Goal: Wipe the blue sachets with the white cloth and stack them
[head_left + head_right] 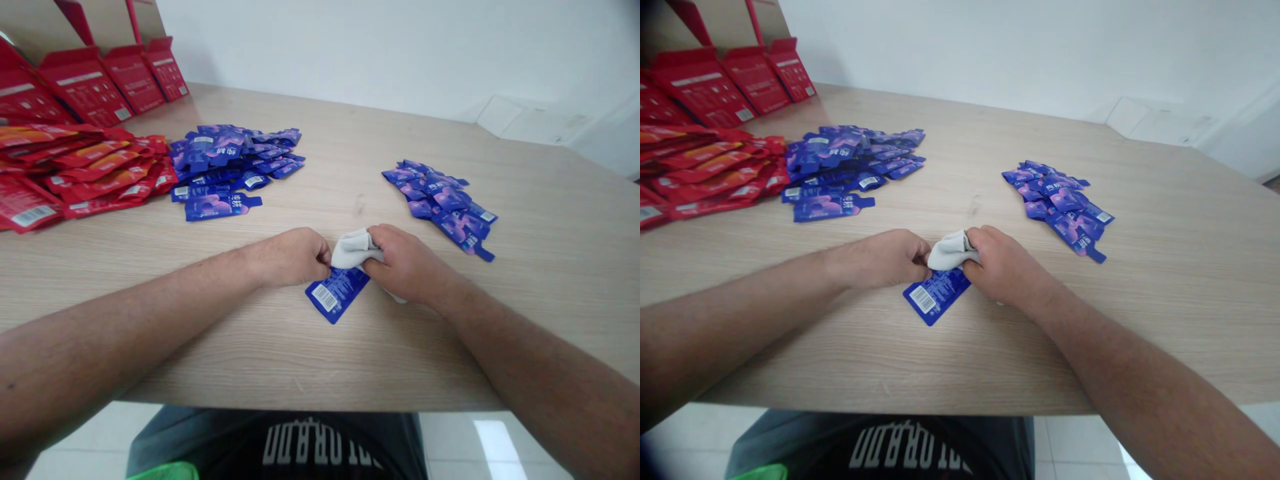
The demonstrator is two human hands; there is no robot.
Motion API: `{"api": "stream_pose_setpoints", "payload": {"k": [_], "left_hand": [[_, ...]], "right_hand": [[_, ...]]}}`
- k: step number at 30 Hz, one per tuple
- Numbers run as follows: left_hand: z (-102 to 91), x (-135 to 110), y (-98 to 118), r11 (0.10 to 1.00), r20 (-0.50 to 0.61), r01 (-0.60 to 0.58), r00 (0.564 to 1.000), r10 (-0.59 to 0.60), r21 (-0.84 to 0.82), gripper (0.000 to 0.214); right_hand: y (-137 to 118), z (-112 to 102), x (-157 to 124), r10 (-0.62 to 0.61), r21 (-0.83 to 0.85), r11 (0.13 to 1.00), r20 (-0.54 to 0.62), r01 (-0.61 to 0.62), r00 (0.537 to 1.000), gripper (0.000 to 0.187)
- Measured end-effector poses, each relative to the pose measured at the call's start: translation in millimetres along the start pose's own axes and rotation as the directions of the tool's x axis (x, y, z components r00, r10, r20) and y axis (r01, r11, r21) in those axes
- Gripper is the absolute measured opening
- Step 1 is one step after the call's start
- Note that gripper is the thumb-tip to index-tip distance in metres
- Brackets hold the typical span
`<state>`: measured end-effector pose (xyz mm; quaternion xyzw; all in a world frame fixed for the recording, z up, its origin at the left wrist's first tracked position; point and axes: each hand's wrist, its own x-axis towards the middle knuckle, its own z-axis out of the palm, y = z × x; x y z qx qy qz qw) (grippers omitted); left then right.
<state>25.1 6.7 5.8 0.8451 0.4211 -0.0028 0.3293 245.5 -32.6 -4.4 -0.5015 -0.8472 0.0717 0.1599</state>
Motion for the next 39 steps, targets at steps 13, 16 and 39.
{"api": "stream_pose_setpoints", "payload": {"k": [13, 16, 39], "left_hand": [[-0.7, 2, -12, 0.981, -0.014, -0.133, 0.991, 0.136, 0.143, 0.021], [0.1, 4, -15, 0.979, 0.012, -0.162, 0.987, 0.161, 0.12, 0.02], [0.6, -1, -12, 0.989, -0.007, -0.104, 0.994, 0.106, 0.104, 0.019]], "right_hand": [[-31, 5, -14, -0.341, -0.063, 0.938, 0.024, 0.342, 0.94, 0.018], [-37, 9, -16, -0.436, -0.046, 0.898, 0.051, 0.438, 0.899, 0.024], [-36, 7, -17, -0.454, -0.013, 0.889, 0.095, 0.457, 0.886, 0.027]]}}
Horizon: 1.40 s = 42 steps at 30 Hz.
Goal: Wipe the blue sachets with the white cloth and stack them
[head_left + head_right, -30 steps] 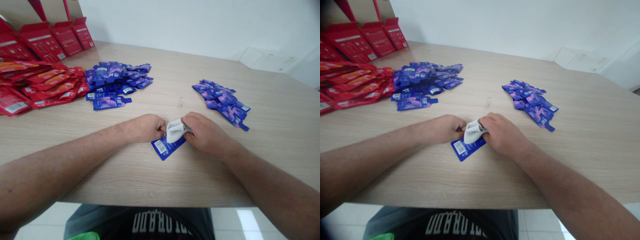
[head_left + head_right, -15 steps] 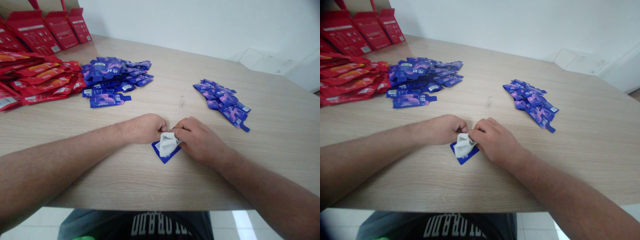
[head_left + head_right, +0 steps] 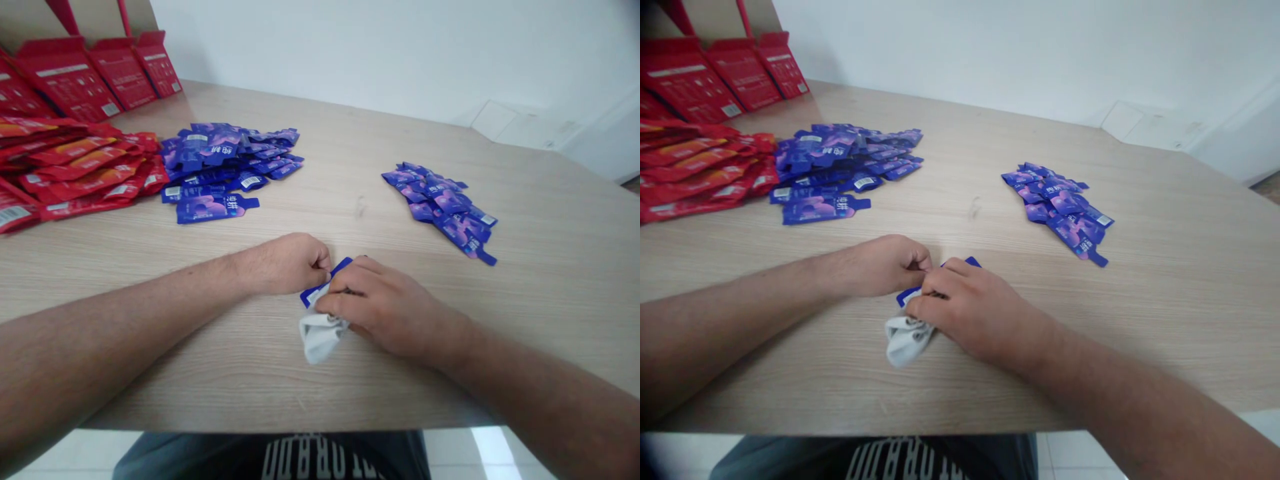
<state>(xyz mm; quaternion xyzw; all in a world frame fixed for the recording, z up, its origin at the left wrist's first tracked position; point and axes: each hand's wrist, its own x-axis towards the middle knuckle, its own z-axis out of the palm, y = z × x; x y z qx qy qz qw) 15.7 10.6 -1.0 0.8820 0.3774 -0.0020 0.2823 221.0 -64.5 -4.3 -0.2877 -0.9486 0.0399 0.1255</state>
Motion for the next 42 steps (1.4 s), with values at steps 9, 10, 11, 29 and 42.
{"api": "stream_pose_setpoints", "payload": {"k": [9, 10, 11, 29, 42], "left_hand": [[1.3, 0, -3, 1.0, 0.011, -0.023, 1.0, 0.024, -0.01, 0.02], [1.3, 0, -3, 0.999, 0.018, -0.031, 0.999, 0.032, -0.015, 0.02], [1.4, 0, -3, 0.999, 0.025, -0.038, 0.999, 0.038, -0.019, 0.02], [1.6, -2, -1, 1.0, 0.011, -0.002, 1.0, 0.002, 0.005, 0.022], [1.2, -3, 0, 1.0, 0.03, -0.01, 0.999, 0.01, 0.009, 0.022]], "right_hand": [[6, -1, -2, 0.072, 0.013, 0.997, -0.034, -0.071, 0.997, 0.022], [3, -1, -1, 0.032, 0.026, 0.999, -0.024, -0.032, 0.999, 0.023], [2, 0, -1, 0.009, 0.039, 0.999, -0.017, -0.009, 1.0, 0.024], [11, -1, -2, 0.12, -0.011, 0.993, -0.042, -0.12, 0.992, 0.023], [9, -2, -3, 0.041, -0.005, 0.999, -0.019, -0.041, 0.999, 0.023]]}}
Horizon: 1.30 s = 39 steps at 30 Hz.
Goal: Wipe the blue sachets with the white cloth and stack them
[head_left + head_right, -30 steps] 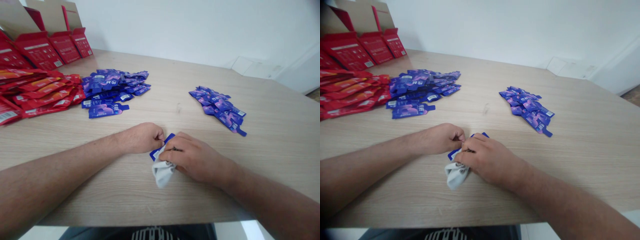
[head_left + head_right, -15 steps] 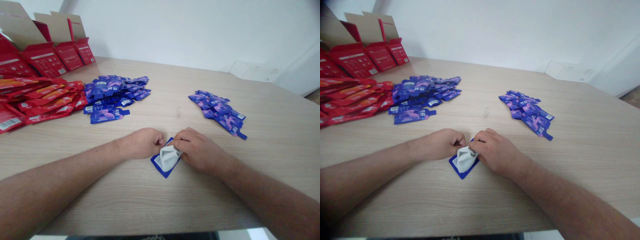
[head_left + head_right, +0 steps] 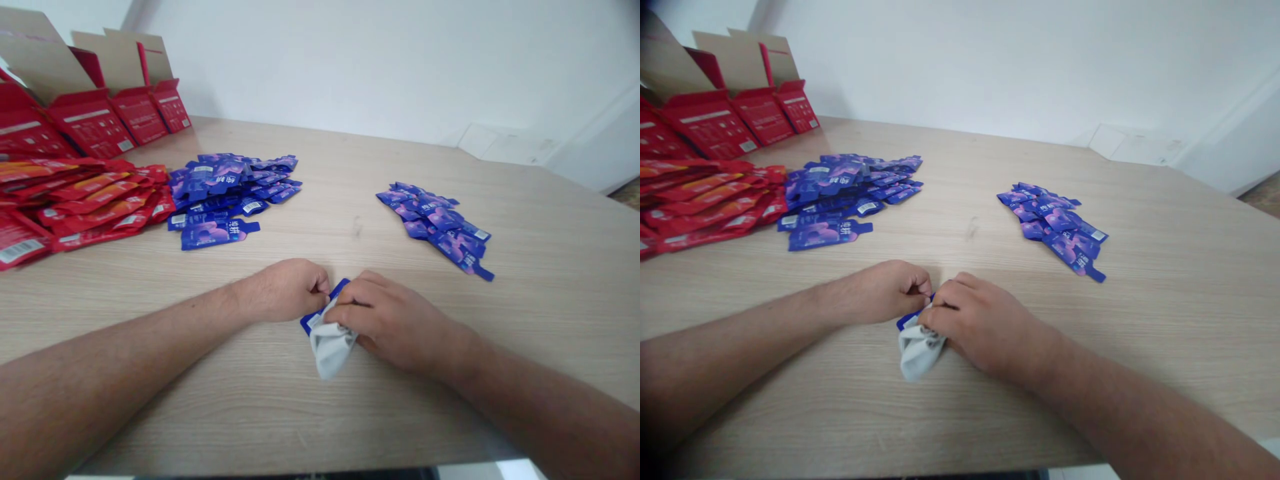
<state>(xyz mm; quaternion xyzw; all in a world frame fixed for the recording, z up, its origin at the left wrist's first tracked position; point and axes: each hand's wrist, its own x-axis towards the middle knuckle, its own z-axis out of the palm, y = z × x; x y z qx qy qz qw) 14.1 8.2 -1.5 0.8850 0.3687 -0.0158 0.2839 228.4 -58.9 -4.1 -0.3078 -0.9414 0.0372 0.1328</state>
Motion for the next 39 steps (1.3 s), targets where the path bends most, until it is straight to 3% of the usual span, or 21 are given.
{"api": "stream_pose_setpoints", "payload": {"k": [2, 7, 12, 17, 23, 28, 33, 39], "left_hand": [[-0.1, 0.0, 0.3, 1.0, 0.001, 0.003, 1.0, -0.003, 0.002, 0.021], [0.0, -0.1, 1.5, 0.999, -0.009, 0.045, 0.999, -0.045, -0.003, 0.022], [0.9, -0.3, -0.4, 1.0, 0.0, 0.008, 1.0, -0.008, -0.012, 0.022], [0.2, -0.7, 0.8, 0.999, -0.008, 0.032, 0.999, -0.032, -0.006, 0.022], [-0.4, -0.5, 1.5, 1.0, -0.008, 0.017, 1.0, -0.017, -0.004, 0.023], [-1.3, -1.1, 2.3, 0.999, -0.006, 0.034, 0.999, -0.034, -0.005, 0.022], [0.1, -0.3, -0.4, 1.0, -0.006, 0.011, 1.0, -0.011, -0.013, 0.022], [0.8, 0.4, -0.6, 0.999, -0.009, 0.029, 1.0, -0.029, -0.015, 0.023]], "right_hand": [[-0.6, -0.2, 0.2, -0.023, 0.012, 1.0, 0.004, 0.023, 1.0, 0.024], [3.1, 0.1, 0.1, 0.109, -0.029, 0.994, -0.024, -0.11, 0.994, 0.022], [-3.6, -0.7, 0.2, -0.026, 0.003, 1.0, 0.023, 0.026, 0.999, 0.024], [2.7, -1.6, -0.1, 0.126, -0.036, 0.991, -0.016, -0.127, 0.992, 0.024], [-3.1, 0.3, 0.5, -0.015, -0.005, 1.0, 0.011, 0.015, 1.0, 0.027], [1.1, -0.9, 0.3, 0.118, -0.047, 0.992, -0.015, -0.118, 0.993, 0.023], [-5.8, -0.6, -0.2, -0.031, -0.005, 1.0, 0.046, 0.031, 0.998, 0.026], [-0.9, -2.1, 0.0, 0.128, -0.043, 0.991, 0.003, -0.128, 0.992, 0.023]]}}
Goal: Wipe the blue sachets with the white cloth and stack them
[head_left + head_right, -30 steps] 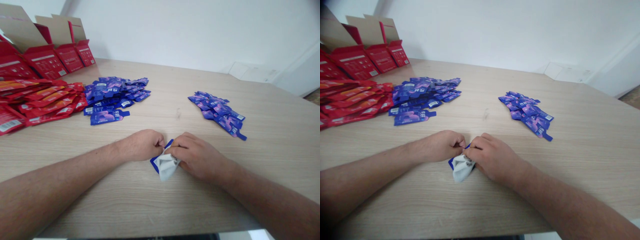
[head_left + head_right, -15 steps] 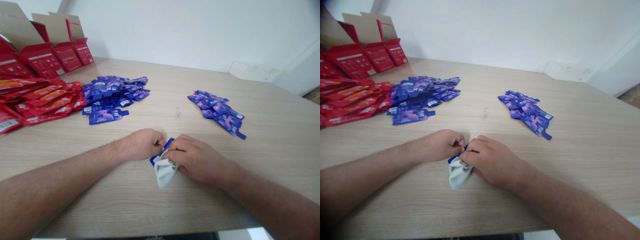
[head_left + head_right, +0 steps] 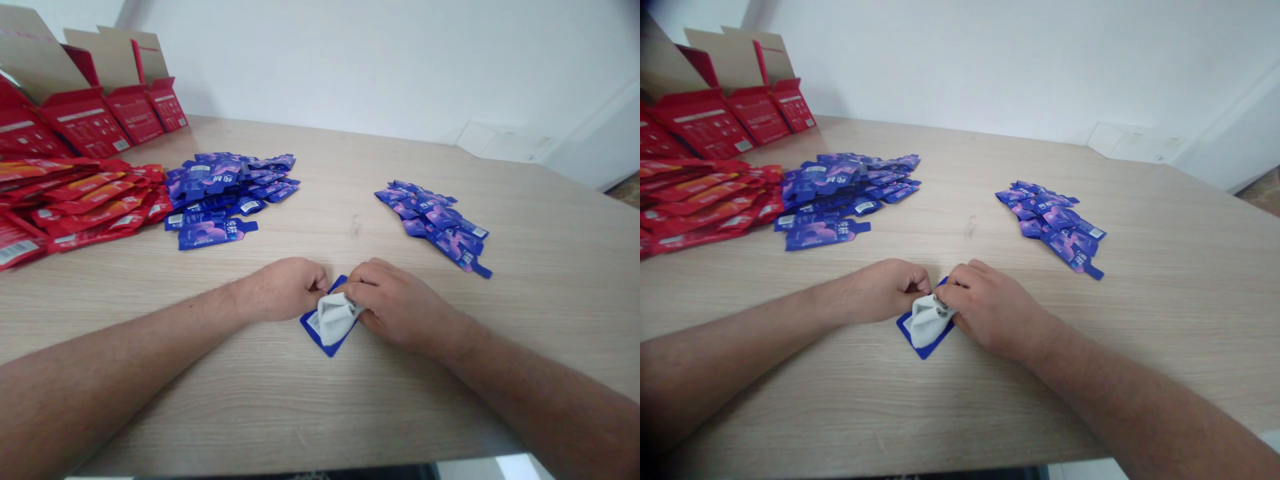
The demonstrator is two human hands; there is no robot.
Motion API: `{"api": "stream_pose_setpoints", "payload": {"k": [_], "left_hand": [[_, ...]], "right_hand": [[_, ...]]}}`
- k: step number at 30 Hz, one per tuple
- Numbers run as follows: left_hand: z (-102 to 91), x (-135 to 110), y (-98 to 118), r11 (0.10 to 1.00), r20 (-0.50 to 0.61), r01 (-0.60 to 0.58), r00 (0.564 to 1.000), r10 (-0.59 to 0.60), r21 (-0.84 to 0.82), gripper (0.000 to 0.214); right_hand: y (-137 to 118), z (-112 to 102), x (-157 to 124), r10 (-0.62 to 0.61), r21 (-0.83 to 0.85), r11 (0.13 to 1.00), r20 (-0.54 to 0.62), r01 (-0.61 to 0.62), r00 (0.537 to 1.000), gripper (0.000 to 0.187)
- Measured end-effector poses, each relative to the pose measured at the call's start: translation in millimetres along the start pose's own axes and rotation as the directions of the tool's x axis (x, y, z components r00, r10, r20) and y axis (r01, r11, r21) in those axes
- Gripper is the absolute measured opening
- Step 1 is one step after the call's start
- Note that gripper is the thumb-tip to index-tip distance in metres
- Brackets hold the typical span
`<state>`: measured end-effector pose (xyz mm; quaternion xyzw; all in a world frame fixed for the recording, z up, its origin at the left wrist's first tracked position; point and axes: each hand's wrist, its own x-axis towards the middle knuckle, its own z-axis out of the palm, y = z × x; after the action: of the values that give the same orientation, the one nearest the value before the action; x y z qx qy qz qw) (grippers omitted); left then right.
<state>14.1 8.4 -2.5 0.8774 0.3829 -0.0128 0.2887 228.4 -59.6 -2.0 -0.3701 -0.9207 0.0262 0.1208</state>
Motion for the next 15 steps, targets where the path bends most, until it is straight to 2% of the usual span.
{"api": "stream_pose_setpoints", "payload": {"k": [4, 6, 10, 15], "left_hand": [[-0.6, 0.6, -1.0, 1.0, -0.003, -0.013, 1.0, 0.013, -0.008, 0.022], [0.1, 0.7, -1.8, 1.0, -0.005, -0.011, 1.0, 0.011, -0.008, 0.022], [1.5, 0.8, -2.0, 1.0, -0.015, 0.0, 1.0, 0.0, -0.005, 0.022], [0.5, 1.0, -0.2, 1.0, -0.014, -0.011, 1.0, 0.01, -0.007, 0.021]], "right_hand": [[-5.4, -1.5, -0.2, -0.141, 0.03, 0.99, 0.035, 0.14, 0.989, 0.027], [-4.6, -1.5, 0.1, -0.129, 0.03, 0.991, 0.034, 0.128, 0.991, 0.026], [1.7, 0.0, 0.3, 0.017, -0.005, 1.0, 0.005, -0.017, 1.0, 0.021], [-3.0, 0.2, -1.3, -0.121, 0.03, 0.992, 0.032, 0.12, 0.992, 0.025]]}}
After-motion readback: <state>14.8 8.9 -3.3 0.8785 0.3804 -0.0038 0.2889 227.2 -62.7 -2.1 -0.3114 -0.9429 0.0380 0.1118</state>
